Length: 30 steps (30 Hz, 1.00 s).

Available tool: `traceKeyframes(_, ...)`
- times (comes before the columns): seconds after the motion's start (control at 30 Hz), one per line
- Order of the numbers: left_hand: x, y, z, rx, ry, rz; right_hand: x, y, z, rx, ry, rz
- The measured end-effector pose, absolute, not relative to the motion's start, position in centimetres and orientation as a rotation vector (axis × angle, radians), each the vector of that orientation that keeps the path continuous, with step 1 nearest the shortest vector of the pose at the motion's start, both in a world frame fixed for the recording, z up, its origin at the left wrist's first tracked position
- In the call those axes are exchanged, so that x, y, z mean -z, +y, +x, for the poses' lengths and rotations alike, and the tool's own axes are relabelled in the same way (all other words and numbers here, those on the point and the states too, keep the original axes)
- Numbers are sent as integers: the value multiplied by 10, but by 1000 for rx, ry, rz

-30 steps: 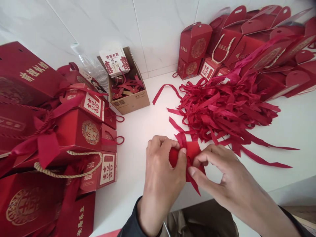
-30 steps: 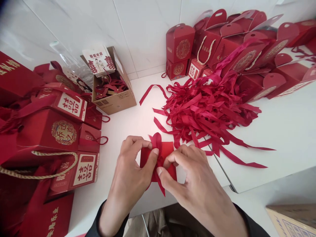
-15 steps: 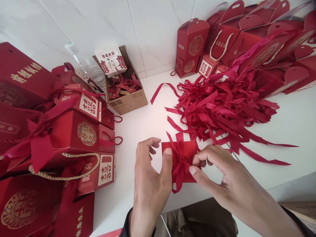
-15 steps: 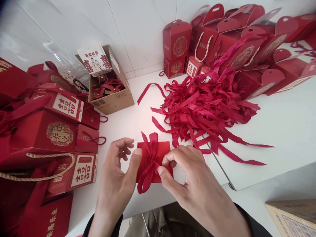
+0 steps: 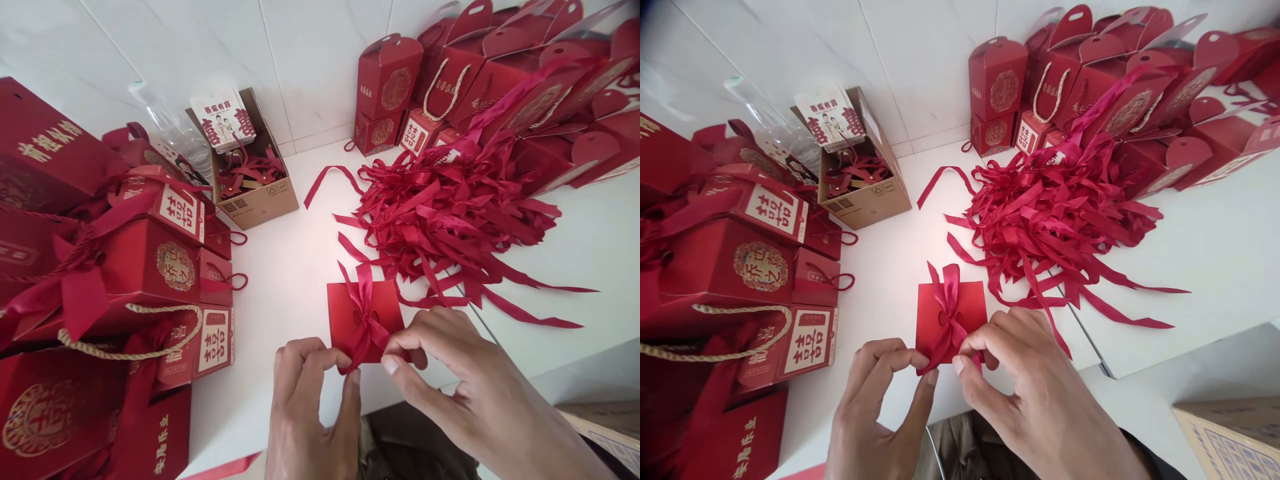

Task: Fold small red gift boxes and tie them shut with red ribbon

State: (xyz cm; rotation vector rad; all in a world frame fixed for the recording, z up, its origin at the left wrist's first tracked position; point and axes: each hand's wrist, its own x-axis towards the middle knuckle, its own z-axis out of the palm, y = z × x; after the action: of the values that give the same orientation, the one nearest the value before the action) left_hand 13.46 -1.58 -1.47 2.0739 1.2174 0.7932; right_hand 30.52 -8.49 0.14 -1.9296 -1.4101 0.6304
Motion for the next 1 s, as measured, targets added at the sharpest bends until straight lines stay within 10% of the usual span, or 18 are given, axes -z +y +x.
traceKeyframes(1.0, 11, 30, 168, -722, 1091, 2064, 2, -74, 303, -656, -1461, -1919)
